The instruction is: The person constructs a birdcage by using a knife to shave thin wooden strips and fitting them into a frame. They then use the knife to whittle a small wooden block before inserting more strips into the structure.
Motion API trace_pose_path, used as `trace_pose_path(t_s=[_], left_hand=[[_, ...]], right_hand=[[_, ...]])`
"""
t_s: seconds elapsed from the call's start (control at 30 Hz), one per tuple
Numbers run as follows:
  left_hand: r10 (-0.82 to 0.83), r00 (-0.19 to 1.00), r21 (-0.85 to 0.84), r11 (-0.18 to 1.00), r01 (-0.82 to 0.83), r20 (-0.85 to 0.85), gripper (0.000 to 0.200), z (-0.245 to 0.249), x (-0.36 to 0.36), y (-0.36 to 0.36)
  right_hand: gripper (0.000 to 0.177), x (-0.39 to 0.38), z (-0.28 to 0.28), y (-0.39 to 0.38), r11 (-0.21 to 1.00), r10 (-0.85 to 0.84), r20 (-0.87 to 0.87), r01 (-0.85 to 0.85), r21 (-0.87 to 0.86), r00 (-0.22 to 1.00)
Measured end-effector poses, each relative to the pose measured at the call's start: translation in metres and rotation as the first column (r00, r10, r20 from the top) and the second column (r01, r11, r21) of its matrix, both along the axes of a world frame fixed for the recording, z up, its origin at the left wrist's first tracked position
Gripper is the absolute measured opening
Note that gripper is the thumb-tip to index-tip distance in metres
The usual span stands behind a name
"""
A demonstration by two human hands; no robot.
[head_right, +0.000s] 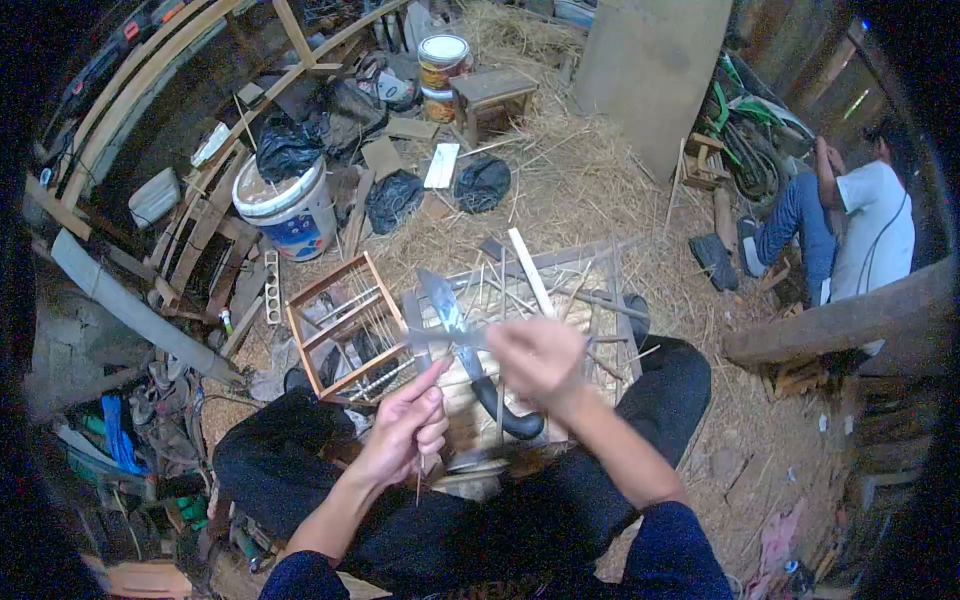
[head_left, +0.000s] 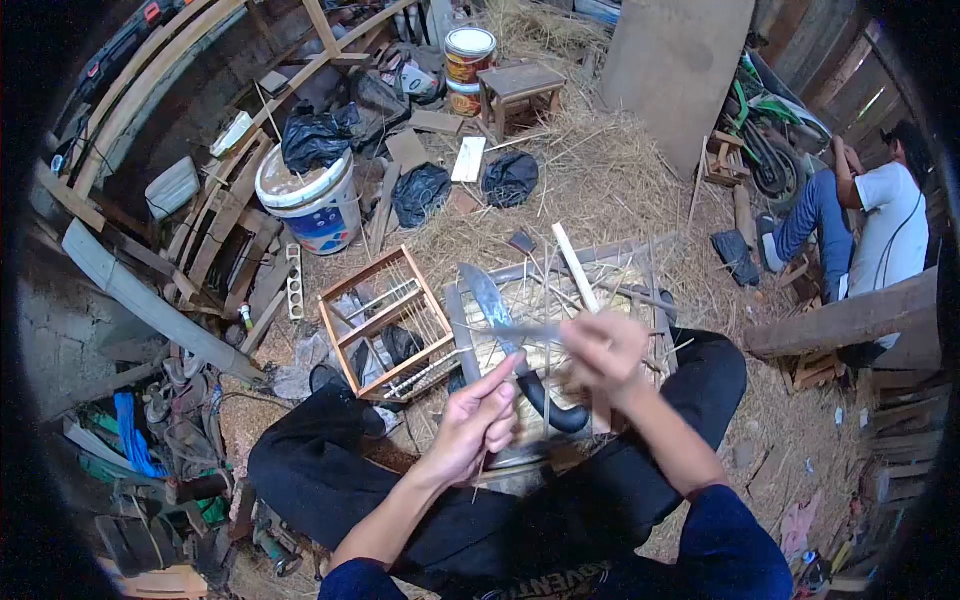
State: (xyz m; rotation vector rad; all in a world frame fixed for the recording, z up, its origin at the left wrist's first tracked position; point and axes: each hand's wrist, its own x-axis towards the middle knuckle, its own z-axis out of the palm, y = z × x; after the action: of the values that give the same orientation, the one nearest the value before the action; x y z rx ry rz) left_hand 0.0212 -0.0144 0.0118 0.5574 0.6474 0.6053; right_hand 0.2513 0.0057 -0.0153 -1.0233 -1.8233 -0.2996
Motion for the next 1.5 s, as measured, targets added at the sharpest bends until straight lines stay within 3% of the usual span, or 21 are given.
trace_pose_path(t_s=[0.1,0.17,0.2,0.23,0.3,0.37,0.43,0.53,0.57,0.63,0.7,0.77,0.87,0.97,1.0,1.07,1.2,1.3,1.4,1.5], left_hand=[[0.045,0.999,-0.045,0.998,-0.045,0.01,0.045,-0.002,-0.004,0.003],[0.032,0.999,-0.022,0.999,-0.033,-0.016,0.042,0.003,-0.005,0.006],[0.03,0.999,-0.009,1.0,-0.03,-0.022,0.041,0.005,-0.005,0.007],[0.026,0.999,-0.016,1.0,-0.026,-0.019,0.041,0.004,-0.007,0.006],[0.02,1.0,-0.013,1.0,-0.02,-0.015,0.041,0.004,-0.008,0.009],[0.011,0.999,0.035,0.999,-0.01,-0.043,0.051,0.005,-0.008,0.006],[0.021,0.996,-0.002,1.0,-0.021,-0.085,0.052,0.002,-0.005,0.004],[-0.066,0.996,0.042,0.997,0.068,-0.054,0.053,0.002,-0.008,0.007],[-0.06,0.997,0.02,0.998,0.061,-0.039,0.053,0.003,-0.007,0.004],[-0.051,0.999,-0.015,0.999,0.051,-0.006,0.053,0.003,-0.003,0.0],[-0.005,0.999,-0.017,1.0,0.005,-0.04,0.053,0.003,-0.002,0.004],[-0.017,0.997,-0.057,0.998,0.013,-0.077,0.052,-0.006,-0.009,0.008],[-0.083,0.995,-0.045,0.996,0.081,-0.062,0.051,0.007,-0.006,0.004],[-0.099,0.995,-0.048,0.994,0.098,-0.027,0.053,0.005,-0.002,0.001],[-0.077,0.997,-0.056,0.996,0.076,-0.026,0.053,0.0,-0.003,0.002],[-0.03,0.999,-0.115,0.993,0.026,-0.041,0.053,-0.009,-0.006,0.005],[-0.049,0.987,0.123,0.99,0.068,-0.153,0.048,-0.008,0.003,0.002],[-0.016,0.99,0.117,0.993,0.033,-0.141,0.044,-0.018,0.005,0.002],[0.046,0.969,0.27,0.963,0.022,-0.243,0.022,-0.019,0.004,0.003],[0.069,0.947,0.307,0.951,0.032,-0.313,0.019,-0.016,0.003,0.002]], right_hand=[[0.024,-0.019,-0.005,-0.013,0.982,0.184,0.124,-0.176,-0.074,0.975],[0.024,-0.005,-0.004,-0.005,0.98,0.145,0.068,-0.134,-0.151,0.987],[0.024,-0.002,-0.003,0.003,0.997,0.05,-0.005,-0.05,-0.061,0.999],[0.024,0.002,0.001,0.004,0.998,0.028,0.027,-0.027,-0.056,0.999],[0.024,-0.012,0.002,-0.002,0.997,0.063,-0.046,-0.065,-0.043,0.997],[0.022,-0.02,0.001,-0.013,0.978,0.187,0.07,-0.179,-0.107,0.98],[0.021,-0.013,0.005,-0.013,0.975,0.198,0.188,-0.174,-0.137,0.962],[0.02,0.006,-0.008,0.011,0.993,-0.111,-0.009,0.11,-0.04,0.994],[0.019,0.012,-0.007,0.015,0.976,-0.204,-0.062,0.198,-0.093,0.977],[0.019,0.007,-0.007,0.005,0.988,-0.143,-0.073,0.138,-0.067,0.987],[0.018,-0.014,-0.003,-0.002,0.997,0.052,-0.086,-0.056,-0.044,0.995],[0.015,-0.021,-0.001,-0.006,0.992,0.099,0.025,-0.097,-0.08,0.995],[0.013,0.001,-0.013,0.012,0.983,-0.176,-0.116,0.168,-0.079,0.977],[0.015,0.004,-0.009,0.008,0.991,-0.125,-0.09,0.12,-0.053,0.988],[0.017,-0.006,-0.006,0.005,0.999,-0.006,-0.117,0.002,-0.038,0.993],[0.019,-0.016,0.001,-0.002,0.993,0.037,-0.041,-0.041,-0.109,0.998],[0.025,-0.007,-0.002,0.0,0.978,-0.082,-0.144,0.051,-0.205,0.986],[0.027,-0.006,0.002,-0.004,0.978,-0.034,-0.095,0.014,-0.207,0.995],[0.027,-0.013,0.014,-0.003,0.97,-0.015,-0.059,0.001,-0.242,0.998],[0.027,-0.014,0.017,-0.004,0.954,0.04,-0.043,-0.051,-0.294,0.998]])
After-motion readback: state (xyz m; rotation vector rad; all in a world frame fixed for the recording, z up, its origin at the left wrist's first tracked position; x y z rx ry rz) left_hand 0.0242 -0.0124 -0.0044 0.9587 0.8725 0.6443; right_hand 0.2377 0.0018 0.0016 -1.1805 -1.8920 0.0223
